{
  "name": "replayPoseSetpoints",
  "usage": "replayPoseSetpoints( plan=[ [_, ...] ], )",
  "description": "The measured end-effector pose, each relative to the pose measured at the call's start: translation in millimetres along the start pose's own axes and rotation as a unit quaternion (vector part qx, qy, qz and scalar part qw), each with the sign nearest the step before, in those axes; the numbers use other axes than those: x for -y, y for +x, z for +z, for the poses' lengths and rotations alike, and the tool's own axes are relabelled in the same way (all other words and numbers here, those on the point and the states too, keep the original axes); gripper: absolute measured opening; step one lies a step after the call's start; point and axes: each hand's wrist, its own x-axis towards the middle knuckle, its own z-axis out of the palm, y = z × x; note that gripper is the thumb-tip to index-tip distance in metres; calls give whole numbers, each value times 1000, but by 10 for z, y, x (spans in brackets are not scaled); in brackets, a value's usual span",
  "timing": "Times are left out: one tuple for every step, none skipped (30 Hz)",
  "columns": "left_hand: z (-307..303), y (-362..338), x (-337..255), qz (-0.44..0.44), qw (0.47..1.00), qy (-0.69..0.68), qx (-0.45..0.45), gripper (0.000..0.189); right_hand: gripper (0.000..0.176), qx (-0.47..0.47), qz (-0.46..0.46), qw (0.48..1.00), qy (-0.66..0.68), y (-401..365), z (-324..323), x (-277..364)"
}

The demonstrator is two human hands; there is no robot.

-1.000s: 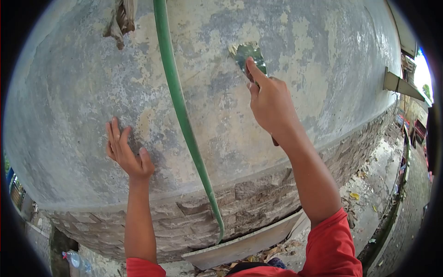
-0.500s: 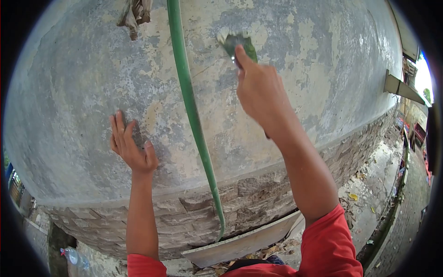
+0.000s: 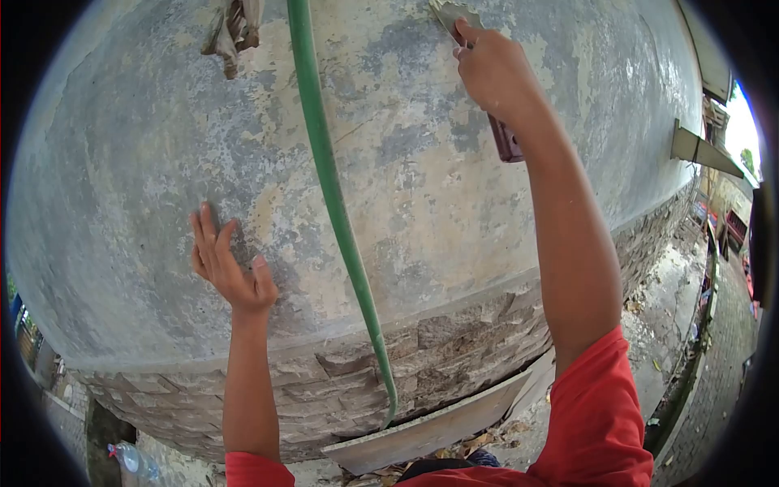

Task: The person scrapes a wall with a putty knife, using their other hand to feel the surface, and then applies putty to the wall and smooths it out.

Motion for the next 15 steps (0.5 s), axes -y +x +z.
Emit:
replayPoseSetpoints(
  plan=[
    [16, 13, -1, 0, 1000, 2, -5, 47, 43, 37, 22, 999, 23, 50, -56, 25],
    [20, 9, -2, 0, 1000, 0, -2, 47, 43, 39, 25, 999, 22, -14, -22, -24],
    [24, 7, 8, 1, 1000, -3, -7, 47, 42, 7, -32, 999, -35, -133, 35, -94],
    [26, -2, 11, 1, 1000, -5, -15, 46, 41, -26, -90, 991, -92, -204, 68, -133],
    [5, -33, 2, -2, 1000, -5, -11, 46, 41, -21, -90, 991, -93, -207, 79, -141],
    [6, -27, 1, 1, 1000, -2, -8, 46, 41, -22, -77, 993, -91, -149, 62, -122],
    [19, 2, 3, 4, 1000, 1, -7, 46, 41, -25, -65, 994, -86, -72, 28, -90],
    [24, 22, 6, 6, 1000, 2, -6, 46, 41, -24, -65, 994, -85, 4, -31, -70],
    [24, 20, -1, 5, 1000, 6, -6, 45, 42, 10, -69, 992, -103, 63, -122, -32],
    [18, 13, -9, 6, 1000, 8, -4, 45, 43, 46, -72, 989, -121, 71, -169, -26],
    [22, 18, -12, 7, 1000, 6, -3, 45, 43, 46, -69, 989, -121, 35, -141, -65],
    [24, 20, -14, 5, 1000, 6, -6, 45, 42, 24, -64, 992, -109, -20, -76, -118],
    [16, 11, -17, 3, 1000, 6, -11, 45, 41, 1, -61, 993, -98, -58, -25, -157],
    [11, 6, -13, 3, 1000, 6, -13, 45, 41, -1, -62, 993, -98, -24, -4, -167],
    [18, 8, -11, 3, 1000, 9, -12, 45, 41, -15, -74, 991, -106, 44, -18, -111]
  ],
)
